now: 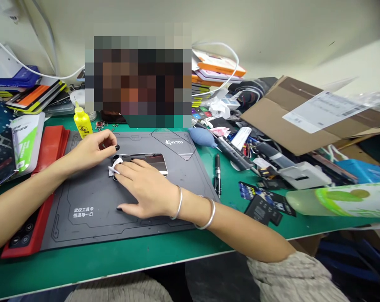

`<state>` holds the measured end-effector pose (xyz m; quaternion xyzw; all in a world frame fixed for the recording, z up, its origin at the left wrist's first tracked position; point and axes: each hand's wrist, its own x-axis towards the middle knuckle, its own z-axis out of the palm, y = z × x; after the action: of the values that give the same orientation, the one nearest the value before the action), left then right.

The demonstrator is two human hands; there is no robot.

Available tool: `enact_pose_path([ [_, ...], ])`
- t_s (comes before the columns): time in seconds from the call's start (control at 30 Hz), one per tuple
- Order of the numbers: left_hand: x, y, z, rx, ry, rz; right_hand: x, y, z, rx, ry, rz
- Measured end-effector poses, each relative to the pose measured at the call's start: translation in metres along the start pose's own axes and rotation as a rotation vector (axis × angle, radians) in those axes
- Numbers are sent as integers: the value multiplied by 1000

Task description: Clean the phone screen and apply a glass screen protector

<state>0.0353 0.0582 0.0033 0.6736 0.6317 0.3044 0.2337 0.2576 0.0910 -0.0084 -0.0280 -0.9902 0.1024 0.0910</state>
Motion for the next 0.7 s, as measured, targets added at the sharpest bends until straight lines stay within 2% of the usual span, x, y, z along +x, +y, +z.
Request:
enact_pose_path([
  [0.23,0,0,0,14,3,2,1,2,0,27,1,25],
  [0.43,0,2,-1,9,-3,-6,1,1,2,39,-13,-16],
  [0.6,0,5,-1,18,1,-16,1,6,0,20,-6,43],
  [0.7,0,5,-1,9,-9,-13,0,1,-2,-8,-25,32],
])
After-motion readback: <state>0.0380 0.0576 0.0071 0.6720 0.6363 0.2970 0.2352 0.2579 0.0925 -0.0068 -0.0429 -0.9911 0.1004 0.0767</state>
